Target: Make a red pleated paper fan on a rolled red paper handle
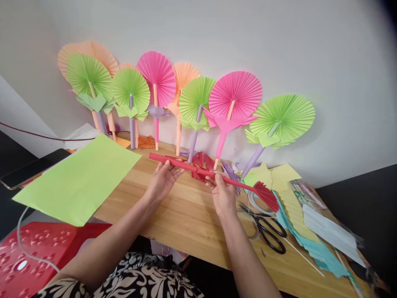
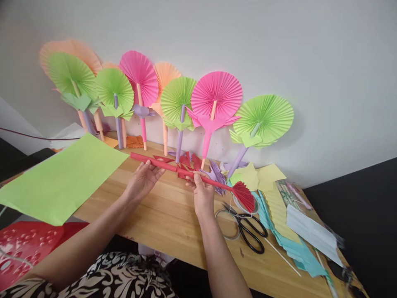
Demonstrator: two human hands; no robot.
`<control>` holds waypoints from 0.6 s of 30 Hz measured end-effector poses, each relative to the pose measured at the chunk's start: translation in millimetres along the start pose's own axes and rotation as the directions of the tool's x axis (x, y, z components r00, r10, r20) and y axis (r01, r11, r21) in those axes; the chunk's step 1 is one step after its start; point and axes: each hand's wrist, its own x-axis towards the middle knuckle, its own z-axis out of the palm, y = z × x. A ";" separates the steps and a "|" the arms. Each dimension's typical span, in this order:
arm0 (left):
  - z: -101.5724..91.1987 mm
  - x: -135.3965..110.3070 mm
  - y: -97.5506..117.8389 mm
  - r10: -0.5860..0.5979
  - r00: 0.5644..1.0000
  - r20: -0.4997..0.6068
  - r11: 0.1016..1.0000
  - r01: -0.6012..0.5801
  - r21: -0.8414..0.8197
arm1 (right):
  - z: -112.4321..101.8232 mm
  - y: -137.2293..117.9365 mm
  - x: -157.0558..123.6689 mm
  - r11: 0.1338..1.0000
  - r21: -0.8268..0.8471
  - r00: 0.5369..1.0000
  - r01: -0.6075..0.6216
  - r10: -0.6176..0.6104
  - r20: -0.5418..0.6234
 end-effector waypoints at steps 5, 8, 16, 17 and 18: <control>-3.6 6.4 13.5 0.052 0.997 -0.054 0.999 -0.052 0.006 | -4.7 -11.5 3.9 0.998 0.045 0.999 -0.050 0.050 -0.004; -6.2 8.7 20.3 0.088 0.992 -0.087 0.996 -0.089 -0.009 | -6.4 -15.9 6.3 0.992 0.115 0.996 -0.054 0.061 -0.060; -4.8 5.8 14.8 0.044 0.992 -0.115 0.998 -0.038 0.051 | -4.5 -5.8 6.4 1.000 0.020 0.993 0.010 -0.008 -0.117; -3.9 4.7 13.4 0.039 0.992 -0.120 0.998 -0.033 0.050 | -4.3 -4.8 6.4 1.000 0.012 0.991 0.020 -0.018 -0.129; -3.1 3.7 12.2 0.033 0.992 -0.123 0.998 -0.027 0.048 | -4.0 -4.0 6.4 1.000 0.004 0.990 0.029 -0.028 -0.142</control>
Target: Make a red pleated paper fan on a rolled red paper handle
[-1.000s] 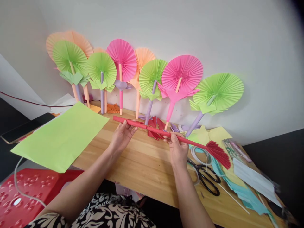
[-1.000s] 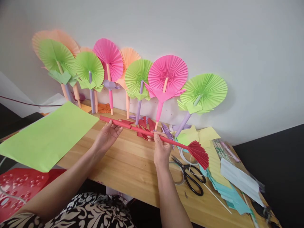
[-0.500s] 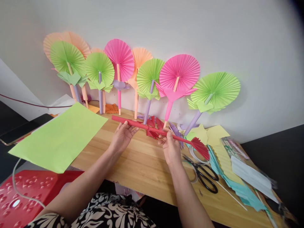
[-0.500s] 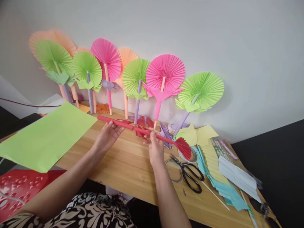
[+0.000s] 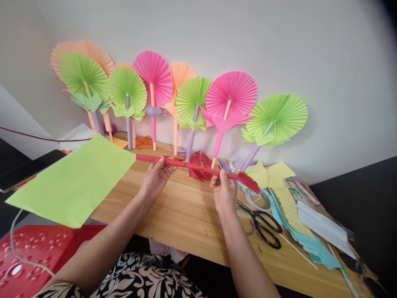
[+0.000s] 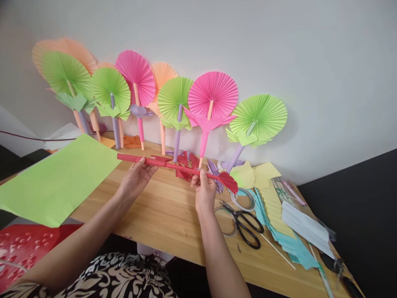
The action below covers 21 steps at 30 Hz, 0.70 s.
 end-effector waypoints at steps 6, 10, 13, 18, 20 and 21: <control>5.1 -1.8 -5.6 0.016 1.000 0.015 1.000 -0.016 0.024 | 1.4 1.8 -0.4 1.000 -0.014 0.998 0.017 -0.018 -0.062; 2.9 -9.6 -4.6 -0.080 0.993 0.090 0.971 0.057 0.233 | 0.0 -1.8 1.2 0.999 -0.020 0.997 0.028 -0.029 -0.077; 1.1 -30.3 6.3 -0.327 0.918 0.222 0.715 0.086 0.694 | -3.2 -5.5 3.9 0.996 -0.060 0.993 0.059 -0.065 -0.100; 17.3 -47.6 44.2 -0.079 0.726 0.683 -0.043 -0.687 0.725 | -4.7 -5.6 4.0 0.993 -0.087 0.993 0.079 -0.086 -0.076; 25.0 -36.6 55.8 -0.078 0.640 0.765 -0.352 -0.735 0.579 | -2.8 -4.4 2.0 0.992 -0.101 0.994 0.074 -0.082 -0.075; 27.1 -29.1 59.3 -0.153 0.643 0.750 -0.455 -0.720 0.524 | -1.8 -4.0 1.0 0.992 -0.108 0.994 0.068 -0.077 -0.080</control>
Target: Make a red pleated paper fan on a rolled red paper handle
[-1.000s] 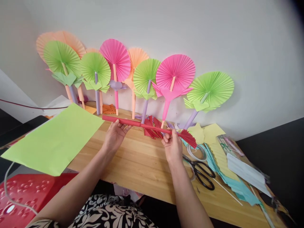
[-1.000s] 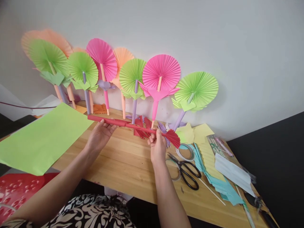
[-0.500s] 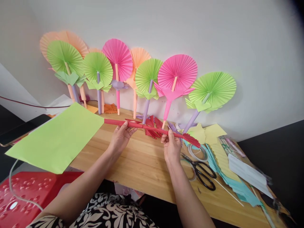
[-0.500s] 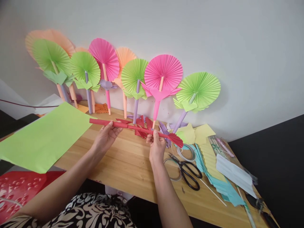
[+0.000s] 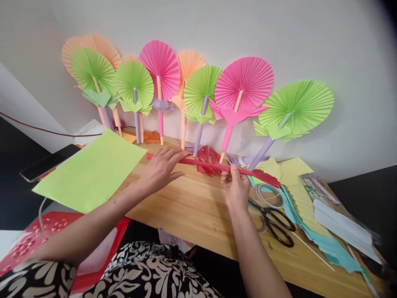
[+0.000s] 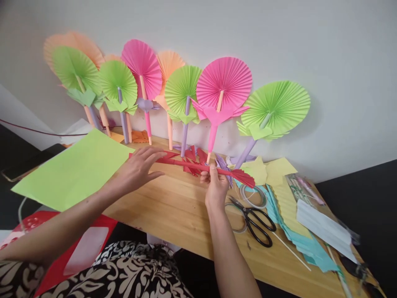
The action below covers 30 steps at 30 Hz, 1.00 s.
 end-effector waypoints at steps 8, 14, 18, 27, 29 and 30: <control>25.7 8.7 -25.0 -0.249 0.927 0.281 0.968 0.240 0.065 | 0.5 1.1 -0.5 0.999 -0.001 0.999 -0.033 0.033 0.013; 44.0 6.5 -17.4 -0.268 0.940 0.210 0.899 0.323 -0.297 | 5.0 8.4 -7.1 0.994 -0.097 0.994 -0.055 0.064 0.092; 54.7 14.9 -5.6 -0.255 0.929 0.269 0.891 0.333 -0.309 | 10.9 12.4 -15.5 0.987 -0.134 0.986 -0.086 0.104 0.130; 50.3 27.8 1.5 -0.101 0.855 0.508 0.697 0.425 -0.578 | -1.8 0.9 -0.3 0.992 0.043 0.985 -0.116 0.109 0.134; 46.4 26.9 6.1 -0.021 0.778 0.628 0.517 0.546 -0.659 | -2.2 1.5 0.7 0.992 0.035 0.984 -0.124 0.119 0.133; 45.6 26.5 9.4 0.016 0.732 0.681 0.432 0.609 -0.665 | -1.2 2.9 -0.4 0.992 0.023 0.982 -0.127 0.123 0.144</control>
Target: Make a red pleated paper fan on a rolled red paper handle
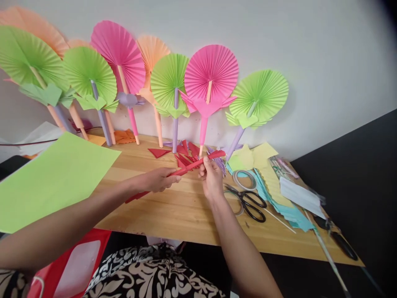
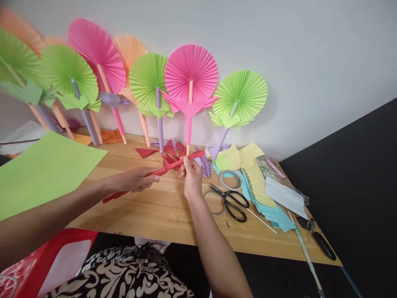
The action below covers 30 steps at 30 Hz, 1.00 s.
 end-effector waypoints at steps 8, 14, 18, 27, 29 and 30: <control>19.0 17.1 0.9 -0.074 0.995 0.070 0.889 0.097 -0.447 | 8.0 11.3 -10.8 0.995 -0.093 0.983 -0.031 0.047 0.177; 5.8 45.9 3.1 -0.001 0.956 -0.294 0.642 -0.225 -0.733 | 8.6 10.9 -17.3 0.950 -0.214 0.885 -0.228 0.294 0.361; -2.8 58.8 5.5 0.044 0.886 -0.461 0.534 -0.411 -0.739 | 14.5 13.6 -31.9 0.878 -0.394 0.754 -0.272 0.449 0.479; -6.2 48.9 11.2 0.133 0.846 -0.516 0.418 -0.520 -0.745 | 24.3 10.3 -51.5 0.757 -0.650 0.720 -0.061 0.485 0.497; -7.6 43.5 12.3 0.155 0.843 -0.516 0.368 -0.534 -0.761 | 28.0 4.0 -57.9 0.713 -0.701 0.725 -0.006 0.486 0.488; -8.8 41.2 12.5 0.165 0.841 -0.515 0.342 -0.538 -0.770 | 28.7 1.4 -61.6 0.683 -0.730 0.730 0.026 0.486 0.481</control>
